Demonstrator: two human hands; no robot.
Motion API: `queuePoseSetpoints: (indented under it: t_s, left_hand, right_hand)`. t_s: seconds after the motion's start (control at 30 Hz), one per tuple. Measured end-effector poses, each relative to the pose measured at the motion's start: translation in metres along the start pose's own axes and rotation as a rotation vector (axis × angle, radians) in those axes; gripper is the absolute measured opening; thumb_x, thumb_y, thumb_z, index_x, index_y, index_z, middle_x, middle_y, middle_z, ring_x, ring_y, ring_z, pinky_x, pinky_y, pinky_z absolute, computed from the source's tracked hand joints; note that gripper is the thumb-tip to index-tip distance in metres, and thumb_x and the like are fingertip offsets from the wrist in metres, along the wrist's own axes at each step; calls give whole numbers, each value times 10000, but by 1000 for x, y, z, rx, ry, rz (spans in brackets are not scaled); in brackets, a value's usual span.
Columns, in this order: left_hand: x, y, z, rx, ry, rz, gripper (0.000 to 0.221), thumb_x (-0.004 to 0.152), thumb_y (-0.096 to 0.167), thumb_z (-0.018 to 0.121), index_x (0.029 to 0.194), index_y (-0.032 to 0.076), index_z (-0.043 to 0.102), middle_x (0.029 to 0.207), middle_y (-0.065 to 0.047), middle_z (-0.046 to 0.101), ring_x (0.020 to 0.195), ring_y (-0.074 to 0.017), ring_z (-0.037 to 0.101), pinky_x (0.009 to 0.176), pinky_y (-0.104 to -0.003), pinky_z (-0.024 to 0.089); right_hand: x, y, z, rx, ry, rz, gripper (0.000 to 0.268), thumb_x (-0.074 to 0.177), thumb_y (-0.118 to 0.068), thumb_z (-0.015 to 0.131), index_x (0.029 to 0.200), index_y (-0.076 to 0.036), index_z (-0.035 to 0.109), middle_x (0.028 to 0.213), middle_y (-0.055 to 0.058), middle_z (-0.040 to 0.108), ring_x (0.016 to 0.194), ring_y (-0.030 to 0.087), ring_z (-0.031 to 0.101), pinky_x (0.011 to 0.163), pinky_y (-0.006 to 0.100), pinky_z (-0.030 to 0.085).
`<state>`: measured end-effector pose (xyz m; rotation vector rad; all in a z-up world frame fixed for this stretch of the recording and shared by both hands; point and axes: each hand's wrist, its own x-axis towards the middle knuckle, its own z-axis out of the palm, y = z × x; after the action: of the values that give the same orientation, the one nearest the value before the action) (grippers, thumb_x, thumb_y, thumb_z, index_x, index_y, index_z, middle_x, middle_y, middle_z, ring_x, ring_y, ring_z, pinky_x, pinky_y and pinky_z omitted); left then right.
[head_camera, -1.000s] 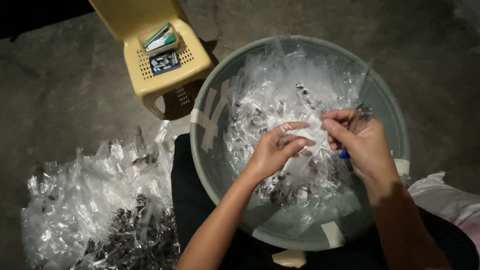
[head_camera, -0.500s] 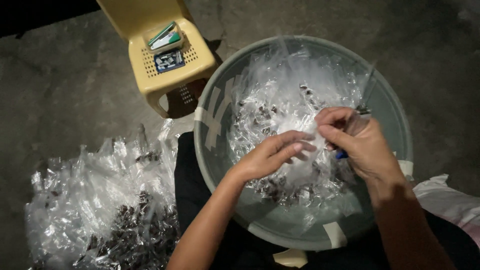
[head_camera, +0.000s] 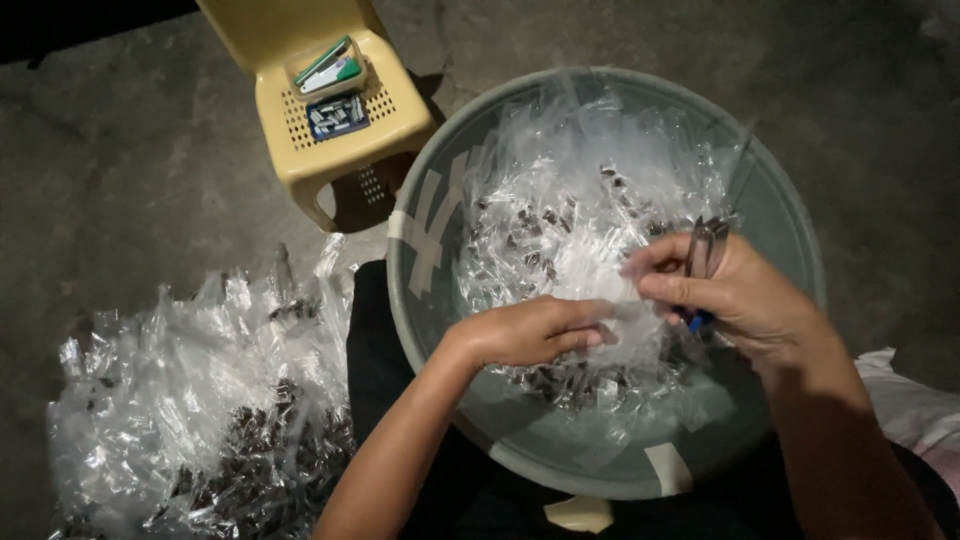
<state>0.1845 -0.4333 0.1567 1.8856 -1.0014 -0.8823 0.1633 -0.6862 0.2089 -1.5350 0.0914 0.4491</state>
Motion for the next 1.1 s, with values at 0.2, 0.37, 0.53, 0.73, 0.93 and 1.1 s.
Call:
queuePoseSetpoints:
  t_s: [0.2,0.37,0.53,0.73,0.93,1.1]
  left_hand:
    - [21,-14,19,-291,89,149,850,899,614,455,1503,18,398,1301,-225,620,957,-284,717,725,-350,623]
    - [59,-7,113,-589,159,2,425,1099,393,356,1090,93,657,789,-36,672,743,-165,663,704,-332,549]
    - [107,-124,167,-154,302,36,164,876,207,656,946,77,727,897,-100,720,793,-265,663,804,-383,524]
    - [140,-185,98,130,934,-514,569,780,278,815,1266,74,601,1136,-144,653,1057,-346,614,949,-442,481]
    - [155,-195,112,-237,1074,-456,105,875,179,706,905,79,717,750,-26,686,628,-172,593,622,-321,504]
    - [120,-92,61,-850,1038,-80,132,936,63,683,1039,-20,678,907,-115,739,812,-194,733,773,-289,621]
  right_hand:
    - [-9,2,8,-110,72,-152,107,825,62,738,931,50,751,807,123,731,610,144,609,548,241,486]
    - [-32,-7,-2,-450,492,43,167,835,-55,771,1000,-44,750,930,141,784,711,253,717,663,373,583]
    - [-64,28,-75,-526,516,-333,87,947,64,551,877,42,598,842,115,620,684,171,494,671,255,392]
    - [-76,40,-79,-652,512,-465,77,913,43,703,925,70,632,1092,219,686,850,234,650,710,303,564]
    - [-74,27,-55,-568,509,-401,181,802,43,735,960,26,650,1149,172,722,931,207,681,731,284,560]
    - [-44,45,-46,-869,436,-654,186,789,127,736,922,-2,719,982,159,738,673,162,648,544,248,538]
